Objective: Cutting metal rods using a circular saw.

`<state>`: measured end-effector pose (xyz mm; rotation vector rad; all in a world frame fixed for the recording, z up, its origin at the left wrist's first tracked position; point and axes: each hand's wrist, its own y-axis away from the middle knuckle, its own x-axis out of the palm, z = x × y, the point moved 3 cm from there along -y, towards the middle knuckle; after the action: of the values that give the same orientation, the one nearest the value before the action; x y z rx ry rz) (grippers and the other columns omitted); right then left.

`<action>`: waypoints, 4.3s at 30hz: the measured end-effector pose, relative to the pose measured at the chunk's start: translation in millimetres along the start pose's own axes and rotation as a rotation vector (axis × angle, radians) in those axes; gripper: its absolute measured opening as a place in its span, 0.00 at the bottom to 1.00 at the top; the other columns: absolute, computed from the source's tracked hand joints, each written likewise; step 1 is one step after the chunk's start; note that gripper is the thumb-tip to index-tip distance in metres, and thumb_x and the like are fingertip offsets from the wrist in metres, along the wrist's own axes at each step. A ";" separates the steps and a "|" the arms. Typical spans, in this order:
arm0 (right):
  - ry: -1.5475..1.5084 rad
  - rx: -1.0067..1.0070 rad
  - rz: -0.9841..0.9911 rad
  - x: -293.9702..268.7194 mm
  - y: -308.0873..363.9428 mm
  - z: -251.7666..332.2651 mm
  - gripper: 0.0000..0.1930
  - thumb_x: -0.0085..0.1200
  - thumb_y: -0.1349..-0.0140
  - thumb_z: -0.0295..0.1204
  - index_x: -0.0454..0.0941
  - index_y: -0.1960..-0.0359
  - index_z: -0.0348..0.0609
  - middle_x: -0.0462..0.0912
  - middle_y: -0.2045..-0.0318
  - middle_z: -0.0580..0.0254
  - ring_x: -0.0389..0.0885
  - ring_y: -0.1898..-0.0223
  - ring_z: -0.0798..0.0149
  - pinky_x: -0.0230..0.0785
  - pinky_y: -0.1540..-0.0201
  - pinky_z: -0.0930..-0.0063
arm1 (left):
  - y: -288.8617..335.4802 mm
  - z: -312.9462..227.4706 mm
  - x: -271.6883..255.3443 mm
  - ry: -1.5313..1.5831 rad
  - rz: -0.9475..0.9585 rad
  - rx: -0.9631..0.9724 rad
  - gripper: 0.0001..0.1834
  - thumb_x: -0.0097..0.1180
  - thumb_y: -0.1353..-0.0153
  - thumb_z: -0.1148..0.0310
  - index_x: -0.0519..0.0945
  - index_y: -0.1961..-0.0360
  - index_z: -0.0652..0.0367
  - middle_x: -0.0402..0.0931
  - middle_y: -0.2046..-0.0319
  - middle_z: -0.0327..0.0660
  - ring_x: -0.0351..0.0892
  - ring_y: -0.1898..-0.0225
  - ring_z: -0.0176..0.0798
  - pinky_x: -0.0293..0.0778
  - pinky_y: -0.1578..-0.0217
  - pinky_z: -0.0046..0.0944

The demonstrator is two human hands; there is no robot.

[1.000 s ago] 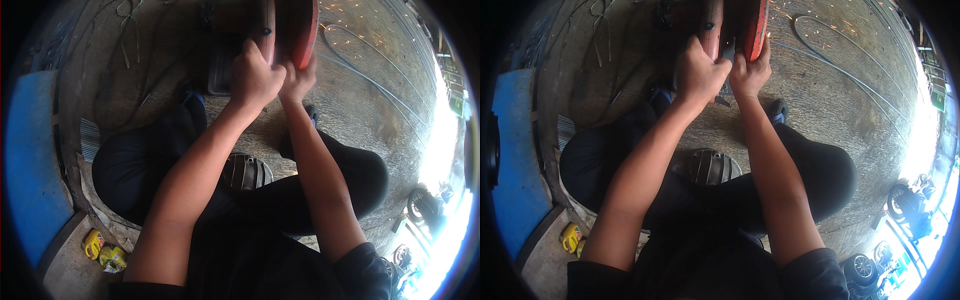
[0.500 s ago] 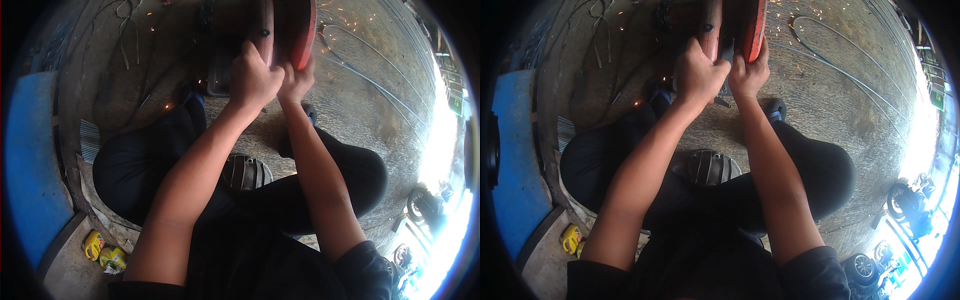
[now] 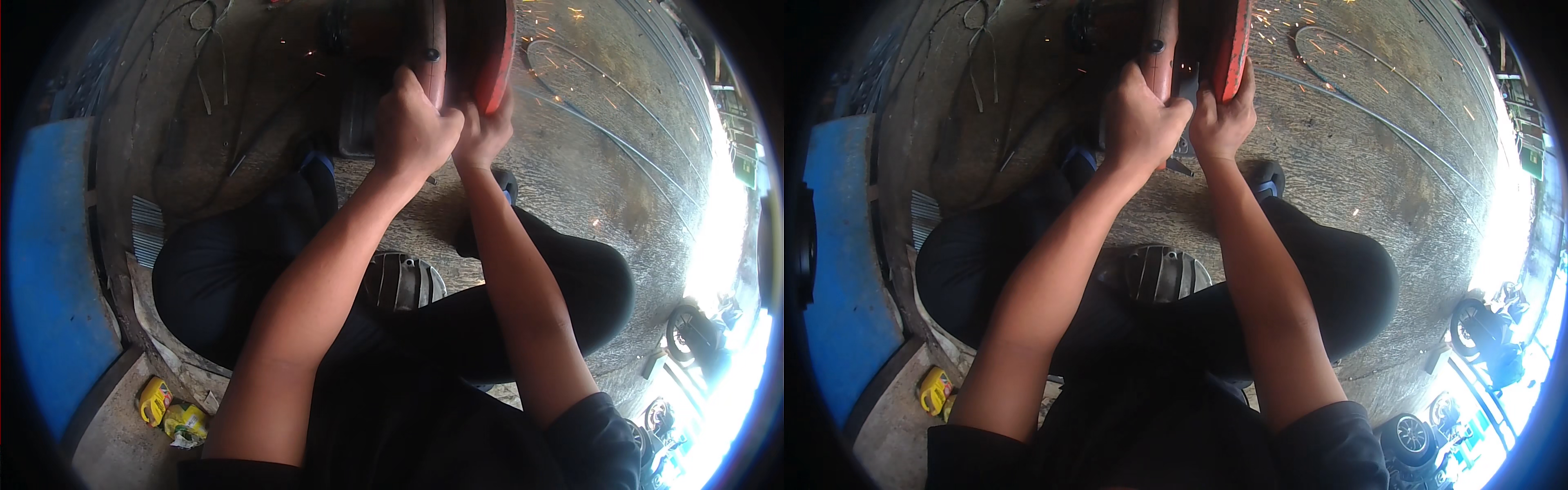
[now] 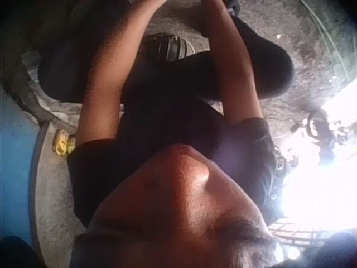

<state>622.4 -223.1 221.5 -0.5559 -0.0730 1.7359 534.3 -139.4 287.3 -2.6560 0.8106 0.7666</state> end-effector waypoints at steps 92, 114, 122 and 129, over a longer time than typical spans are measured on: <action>0.011 0.014 0.003 -1.0 5.3 -1.7 0.31 0.57 0.49 0.31 0.66 0.41 0.37 0.81 0.60 0.43 0.81 0.58 0.42 0.72 0.56 0.58 | 4.4 6.4 3.2 0.030 -0.026 0.031 0.17 0.60 0.58 0.73 0.69 0.68 0.71 0.77 0.76 0.61 0.81 0.71 0.61 0.77 0.70 0.49; 0.024 -0.018 -0.018 -0.4 7.1 -6.7 0.32 0.57 0.50 0.31 0.65 0.40 0.39 0.82 0.61 0.44 0.81 0.60 0.42 0.73 0.58 0.57 | 5.9 5.1 3.6 -0.017 -0.015 0.036 0.18 0.59 0.58 0.73 0.69 0.66 0.72 0.77 0.75 0.63 0.80 0.70 0.65 0.78 0.66 0.53; 0.012 -0.009 -0.012 0.0 7.4 -9.5 0.32 0.57 0.50 0.32 0.65 0.41 0.38 0.82 0.61 0.43 0.81 0.60 0.41 0.72 0.57 0.56 | 6.7 4.9 3.0 -0.018 -0.004 0.016 0.18 0.59 0.58 0.73 0.69 0.67 0.71 0.77 0.76 0.63 0.80 0.70 0.65 0.78 0.67 0.53; 0.022 -0.033 -0.024 0.5 7.3 -8.3 0.31 0.57 0.49 0.32 0.66 0.41 0.38 0.82 0.61 0.43 0.81 0.60 0.41 0.72 0.57 0.57 | 7.0 8.9 5.3 -0.023 -0.043 0.044 0.17 0.60 0.59 0.72 0.69 0.70 0.71 0.77 0.76 0.62 0.81 0.71 0.61 0.77 0.70 0.49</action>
<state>619.0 -226.5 211.5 -0.5961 -0.0928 1.7075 530.3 -144.0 276.3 -2.6129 0.7532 0.7580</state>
